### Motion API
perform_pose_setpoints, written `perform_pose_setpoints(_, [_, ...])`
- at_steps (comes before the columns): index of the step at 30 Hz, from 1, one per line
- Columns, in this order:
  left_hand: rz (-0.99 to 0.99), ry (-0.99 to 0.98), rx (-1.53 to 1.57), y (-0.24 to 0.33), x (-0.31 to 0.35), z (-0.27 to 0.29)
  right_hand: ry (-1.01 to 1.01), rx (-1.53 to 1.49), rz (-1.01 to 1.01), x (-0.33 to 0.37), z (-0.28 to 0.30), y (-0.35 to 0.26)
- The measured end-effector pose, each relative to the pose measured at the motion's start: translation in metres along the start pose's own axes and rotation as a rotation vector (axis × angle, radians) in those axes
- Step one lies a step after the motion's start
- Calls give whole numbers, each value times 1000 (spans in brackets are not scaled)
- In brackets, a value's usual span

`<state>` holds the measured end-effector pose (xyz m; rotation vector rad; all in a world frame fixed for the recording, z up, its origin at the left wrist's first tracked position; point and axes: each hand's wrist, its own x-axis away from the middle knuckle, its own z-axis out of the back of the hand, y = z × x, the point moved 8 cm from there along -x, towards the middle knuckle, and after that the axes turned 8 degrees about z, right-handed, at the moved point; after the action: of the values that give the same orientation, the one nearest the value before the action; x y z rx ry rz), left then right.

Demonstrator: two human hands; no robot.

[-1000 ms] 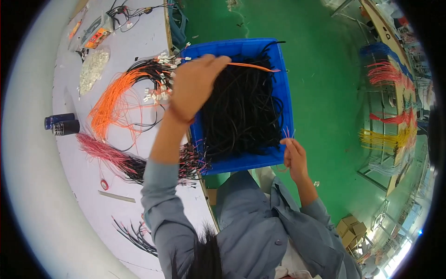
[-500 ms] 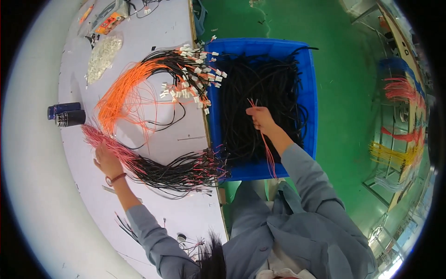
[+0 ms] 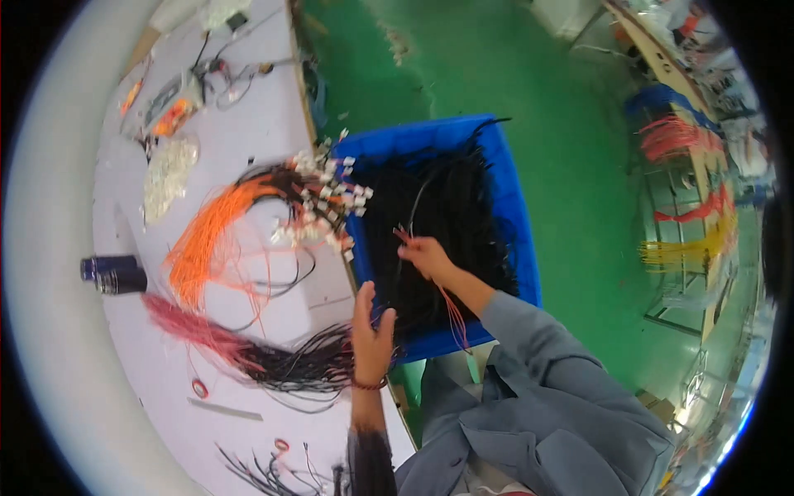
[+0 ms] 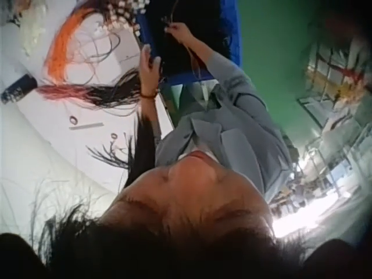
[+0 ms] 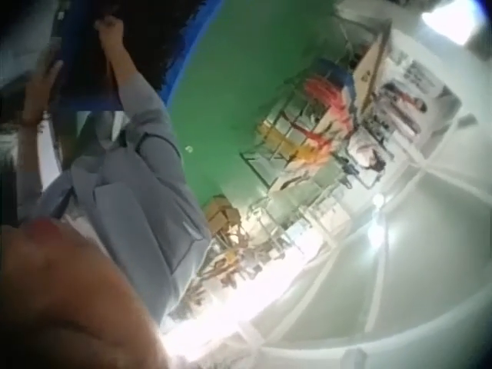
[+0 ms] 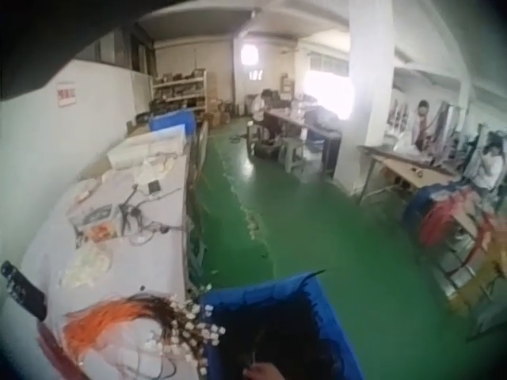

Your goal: Arranging and sorting wire bundles on a factory workbench.

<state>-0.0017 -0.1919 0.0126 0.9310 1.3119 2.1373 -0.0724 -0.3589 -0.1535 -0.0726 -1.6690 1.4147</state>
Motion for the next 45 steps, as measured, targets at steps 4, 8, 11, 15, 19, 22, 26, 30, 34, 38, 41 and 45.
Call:
perform_pose_setpoints(4, [-63, -472, 385, 4, -2, -104, -204, -168, 238, 123, 34, -74])
perform_pose_setpoints(8, [410, -885, 637, 23, 59, -186, 61, 105, 577, 203, 102, -92])
perform_pose_setpoints(11, [487, -1028, 852, 59, 93, -222, 299, 78, 556, 279, 161, -105])
perform_pose_setpoints(15, [333, -873, 886, 132, 132, -253, 672, 115, 822, 387, 229, -114])
perform_pose_setpoints(19, [77, -854, 724, 187, 185, -289, 705, 292, 752, 454, 258, -84])
perform_pose_setpoints(22, [-130, -884, 371, 196, 217, -316, 771, 404, 717, 496, 271, -63])
perform_pose_setpoints(26, [-149, -959, 281, 199, 246, -338, 795, 509, 668, 523, 280, -32])
perform_pose_setpoints(30, [-192, -1031, 352, 212, 268, -345, 746, 507, 736, 542, 289, -23])
perform_pose_setpoints(34, [-161, -1023, 226, 202, 271, -350, 647, 600, 665, 549, 290, -20])
perform_pose_setpoints(38, [-193, -952, 274, 205, 276, -347, 726, 429, 802, 561, 293, -24])
perform_pose_setpoints(41, [-175, -878, 316, 201, 278, -342, 833, 301, 809, 575, 295, -33])
perform_pose_setpoints(45, [-150, -854, 423, 212, 289, -342, 1017, 406, 1054, 589, 291, -37])
